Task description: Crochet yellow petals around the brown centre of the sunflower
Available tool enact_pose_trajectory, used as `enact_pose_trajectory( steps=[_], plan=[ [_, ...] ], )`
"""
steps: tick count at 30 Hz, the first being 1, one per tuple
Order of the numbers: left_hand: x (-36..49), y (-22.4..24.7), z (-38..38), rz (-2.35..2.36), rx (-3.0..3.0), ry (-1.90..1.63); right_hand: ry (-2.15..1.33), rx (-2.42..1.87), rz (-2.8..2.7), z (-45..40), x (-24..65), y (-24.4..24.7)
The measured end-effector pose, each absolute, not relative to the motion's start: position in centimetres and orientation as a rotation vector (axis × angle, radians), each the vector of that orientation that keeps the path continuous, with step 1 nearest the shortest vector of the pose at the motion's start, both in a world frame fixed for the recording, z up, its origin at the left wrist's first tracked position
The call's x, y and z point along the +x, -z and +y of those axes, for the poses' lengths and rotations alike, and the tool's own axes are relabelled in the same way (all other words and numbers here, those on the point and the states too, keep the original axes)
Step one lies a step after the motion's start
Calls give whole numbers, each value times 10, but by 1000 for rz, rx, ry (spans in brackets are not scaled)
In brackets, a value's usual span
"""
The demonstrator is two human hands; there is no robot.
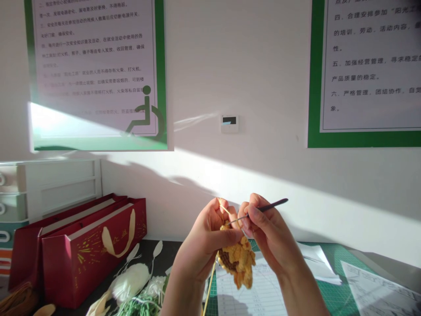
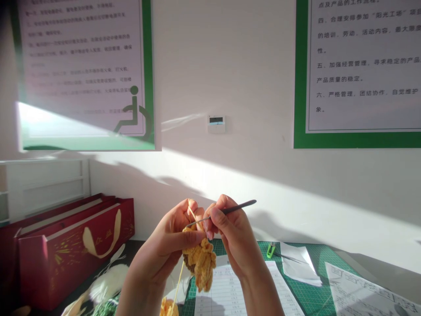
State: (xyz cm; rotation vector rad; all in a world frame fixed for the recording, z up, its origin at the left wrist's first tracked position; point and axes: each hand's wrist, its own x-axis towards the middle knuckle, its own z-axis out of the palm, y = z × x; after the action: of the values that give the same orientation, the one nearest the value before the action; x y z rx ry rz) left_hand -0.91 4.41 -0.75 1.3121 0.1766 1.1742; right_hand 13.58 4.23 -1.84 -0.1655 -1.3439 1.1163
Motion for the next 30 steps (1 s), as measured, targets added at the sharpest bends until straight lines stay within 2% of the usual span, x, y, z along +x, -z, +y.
enact_pose_trajectory(
  steps=[3,5,9,11,13,15,17,26,30],
  plan=[
    [-9,6,38,193,1312,-1189,-922,-165,-1391,42,136,20],
    [-9,5,35,215,1296,-1198,-554,-187,-1490,44,141,20],
    [-9,6,36,177,1209,-1149,434,-244,-1666,50,154,22],
    [-8,7,39,137,1132,-1063,592,-162,-1576,54,154,25],
    [-5,7,41,118,1071,-976,396,-68,-1460,57,147,29],
    [-4,6,43,109,1036,-929,-36,-17,-1293,58,137,32],
    [-3,4,43,87,1017,-905,-202,-23,-1235,57,131,32],
    [-19,1,47,90,1146,-909,-743,-160,-1250,42,133,19],
    [-18,4,47,205,1245,-1134,-728,-304,-1395,46,128,20]
  ],
)
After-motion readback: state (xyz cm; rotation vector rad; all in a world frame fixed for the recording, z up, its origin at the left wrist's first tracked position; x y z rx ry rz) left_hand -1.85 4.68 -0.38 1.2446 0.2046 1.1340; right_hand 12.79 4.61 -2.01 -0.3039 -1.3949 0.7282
